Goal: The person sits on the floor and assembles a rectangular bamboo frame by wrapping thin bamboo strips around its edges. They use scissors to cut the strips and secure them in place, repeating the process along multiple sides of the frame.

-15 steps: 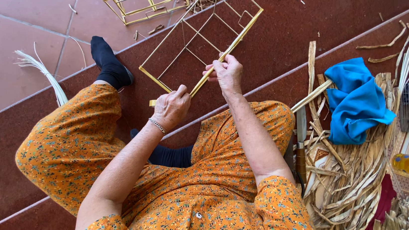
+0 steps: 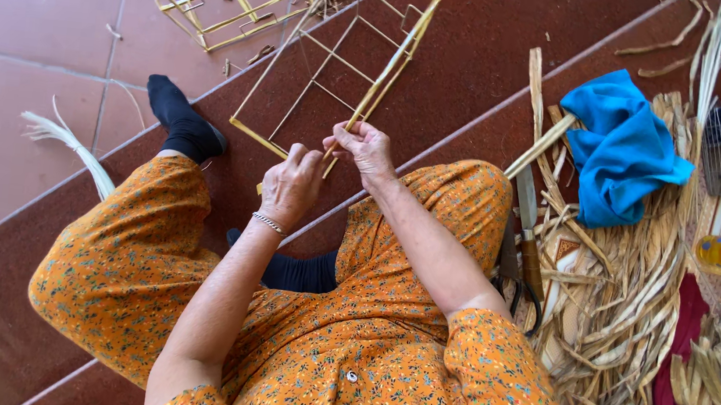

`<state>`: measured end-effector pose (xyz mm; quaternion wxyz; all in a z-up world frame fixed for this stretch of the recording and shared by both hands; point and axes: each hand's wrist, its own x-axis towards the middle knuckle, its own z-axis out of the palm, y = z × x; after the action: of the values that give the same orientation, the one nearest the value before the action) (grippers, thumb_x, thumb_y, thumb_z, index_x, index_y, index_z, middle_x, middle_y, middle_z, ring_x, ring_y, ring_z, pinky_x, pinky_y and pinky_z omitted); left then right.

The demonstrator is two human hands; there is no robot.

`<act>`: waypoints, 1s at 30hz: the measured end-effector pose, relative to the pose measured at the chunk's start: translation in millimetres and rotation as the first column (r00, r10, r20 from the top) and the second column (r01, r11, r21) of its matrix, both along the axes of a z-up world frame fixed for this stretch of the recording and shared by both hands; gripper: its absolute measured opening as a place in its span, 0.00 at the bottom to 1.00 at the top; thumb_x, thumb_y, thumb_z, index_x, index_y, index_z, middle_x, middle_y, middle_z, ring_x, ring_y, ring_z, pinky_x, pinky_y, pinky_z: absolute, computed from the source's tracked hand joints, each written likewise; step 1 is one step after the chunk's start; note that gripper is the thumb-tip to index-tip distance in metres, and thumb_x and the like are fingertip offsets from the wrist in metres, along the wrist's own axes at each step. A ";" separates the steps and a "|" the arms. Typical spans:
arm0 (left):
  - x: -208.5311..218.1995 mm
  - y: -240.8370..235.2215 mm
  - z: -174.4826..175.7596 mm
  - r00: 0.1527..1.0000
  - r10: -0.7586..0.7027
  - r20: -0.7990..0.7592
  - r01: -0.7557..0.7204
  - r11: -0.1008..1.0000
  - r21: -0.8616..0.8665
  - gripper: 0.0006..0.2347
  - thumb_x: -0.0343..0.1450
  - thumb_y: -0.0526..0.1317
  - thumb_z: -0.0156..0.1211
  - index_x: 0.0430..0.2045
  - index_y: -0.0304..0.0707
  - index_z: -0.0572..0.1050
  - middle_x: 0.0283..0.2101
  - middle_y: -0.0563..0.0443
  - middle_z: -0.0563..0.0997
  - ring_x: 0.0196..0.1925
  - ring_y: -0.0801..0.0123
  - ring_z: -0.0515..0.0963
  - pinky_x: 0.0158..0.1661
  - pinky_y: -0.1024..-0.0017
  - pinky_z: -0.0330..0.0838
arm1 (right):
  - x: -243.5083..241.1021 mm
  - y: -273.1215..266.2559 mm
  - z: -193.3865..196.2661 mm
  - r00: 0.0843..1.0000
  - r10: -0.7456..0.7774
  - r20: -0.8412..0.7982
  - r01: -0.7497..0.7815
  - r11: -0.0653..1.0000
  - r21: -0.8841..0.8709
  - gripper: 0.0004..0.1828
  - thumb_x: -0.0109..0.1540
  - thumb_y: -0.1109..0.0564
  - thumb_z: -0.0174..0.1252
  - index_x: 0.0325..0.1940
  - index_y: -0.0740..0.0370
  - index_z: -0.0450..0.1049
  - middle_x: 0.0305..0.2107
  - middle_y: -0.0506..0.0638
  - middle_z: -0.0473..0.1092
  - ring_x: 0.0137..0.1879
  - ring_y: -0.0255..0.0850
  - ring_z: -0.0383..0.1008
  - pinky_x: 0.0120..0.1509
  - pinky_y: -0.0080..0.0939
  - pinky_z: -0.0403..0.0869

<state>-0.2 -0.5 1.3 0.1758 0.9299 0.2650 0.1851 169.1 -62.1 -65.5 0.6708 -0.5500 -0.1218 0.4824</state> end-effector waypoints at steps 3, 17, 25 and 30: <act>-7.1 -2.4 2.2 0.998 -0.020 0.061 0.019 1.000 0.011 0.04 0.73 0.39 0.63 0.29 0.42 0.77 0.36 0.49 0.74 0.27 0.55 0.80 0.26 0.60 0.74 | -7.1 -2.2 -12.3 0.999 -0.048 0.008 0.048 0.997 -0.052 0.14 0.61 0.54 0.67 0.45 0.65 0.76 0.34 0.50 0.79 0.42 0.39 0.83 0.40 0.36 0.80; -6.7 -2.0 -9.0 0.975 0.032 -0.218 0.008 0.984 0.177 0.08 0.75 0.38 0.63 0.26 0.35 0.74 0.45 0.44 0.71 0.30 0.55 0.82 0.29 0.60 0.78 | 39.4 -212.4 88.0 0.613 -0.299 0.732 0.438 0.899 0.000 0.11 0.69 0.54 0.57 0.45 0.64 0.78 0.29 0.55 0.78 0.26 0.34 0.74 0.24 0.31 0.76; -8.9 -10.1 -5.6 0.999 0.039 -0.002 -0.038 0.990 0.137 0.06 0.71 0.36 0.64 0.28 0.34 0.75 0.44 0.40 0.71 0.30 0.53 0.82 0.29 0.60 0.78 | 10.0 -395.6 39.6 0.504 0.612 0.609 0.271 0.558 -0.784 0.12 0.62 0.63 0.64 0.43 0.71 0.69 0.30 0.61 0.70 0.31 0.43 0.73 0.31 0.36 0.75; 1.7 -12.3 -12.0 0.984 0.132 -0.116 -0.112 0.979 0.170 0.11 0.72 0.39 0.67 0.22 0.36 0.75 0.39 0.44 0.71 0.29 0.54 0.81 0.25 0.59 0.75 | -14.9 -425.7 9.5 0.343 0.697 0.629 0.389 0.504 -0.771 0.35 0.52 0.65 0.69 0.61 0.69 0.64 0.36 0.65 0.67 0.34 0.51 0.71 0.34 0.50 0.76</act>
<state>1.6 -12.9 -10.7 0.0703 0.9329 0.3162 0.1572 154.2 -487.8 -56.1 0.0526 -0.9449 -0.2876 0.1473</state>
